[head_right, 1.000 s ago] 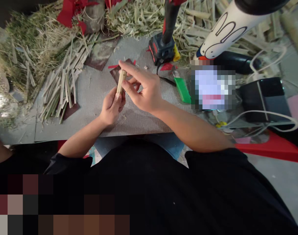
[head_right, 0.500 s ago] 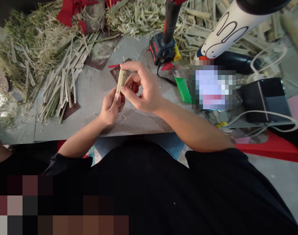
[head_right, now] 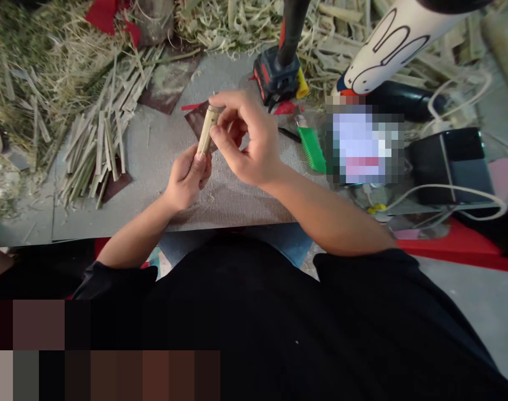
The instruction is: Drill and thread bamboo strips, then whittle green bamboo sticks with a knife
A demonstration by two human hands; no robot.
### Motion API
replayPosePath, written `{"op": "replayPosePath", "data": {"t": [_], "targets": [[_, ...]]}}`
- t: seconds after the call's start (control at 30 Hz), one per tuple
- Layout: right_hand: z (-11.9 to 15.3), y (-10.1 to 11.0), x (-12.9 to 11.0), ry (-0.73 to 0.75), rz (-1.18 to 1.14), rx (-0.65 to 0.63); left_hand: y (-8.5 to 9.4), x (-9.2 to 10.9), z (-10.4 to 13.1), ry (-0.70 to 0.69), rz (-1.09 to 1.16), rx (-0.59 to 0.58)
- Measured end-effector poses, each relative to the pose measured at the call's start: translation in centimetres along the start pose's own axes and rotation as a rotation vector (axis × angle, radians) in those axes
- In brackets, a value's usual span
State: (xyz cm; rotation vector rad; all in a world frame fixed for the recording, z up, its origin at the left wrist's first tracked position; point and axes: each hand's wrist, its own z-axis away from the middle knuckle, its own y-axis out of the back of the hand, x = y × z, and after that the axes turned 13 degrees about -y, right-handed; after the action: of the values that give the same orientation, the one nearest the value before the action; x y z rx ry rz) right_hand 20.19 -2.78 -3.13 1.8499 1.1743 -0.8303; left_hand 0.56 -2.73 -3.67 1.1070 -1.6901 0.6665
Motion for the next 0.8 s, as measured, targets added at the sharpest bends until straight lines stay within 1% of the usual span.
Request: {"op": "replayPosePath", "data": {"t": [0.13,0.2,0.3,0.47,0.57,0.63,0.7,0.77,0.8], "targets": [[-0.4,0.3,1.0,-0.035,0.051,-0.053,0.2,1.0,-0.3,0.046,0.055,-0.062],[-0.8,0.7,1.4,-0.040,0.080,-0.054,0.4,1.3,-0.4,0.077,0.059,-0.096],[-1.6,1.6,1.2,-0.010,0.108,-0.054,0.7,1.4,-0.6,0.090,0.040,-0.149],[-3.0,3.3,-0.1,-0.010,0.151,-0.235,1.0,0.9,-0.6,0.101,0.032,-0.187],[-3.7,3.9,0.0,0.002,0.168,-0.269,1.8,1.0,-0.8,0.140,0.036,-0.267],[-4.2,4.1,0.8,-0.010,0.160,-0.260,2.7,1.3,-1.0,0.180,0.045,-0.320],[-4.6,4.1,2.1,-0.060,0.122,-0.232,3.8,1.5,-1.4,0.210,0.050,-0.314],[-5.2,3.9,3.6,-0.109,0.051,-0.175,4.9,1.6,-1.9,0.214,0.036,-0.241],[-5.5,3.8,4.3,-0.123,0.017,-0.135,5.4,1.6,-2.1,0.210,0.021,-0.185]]}}
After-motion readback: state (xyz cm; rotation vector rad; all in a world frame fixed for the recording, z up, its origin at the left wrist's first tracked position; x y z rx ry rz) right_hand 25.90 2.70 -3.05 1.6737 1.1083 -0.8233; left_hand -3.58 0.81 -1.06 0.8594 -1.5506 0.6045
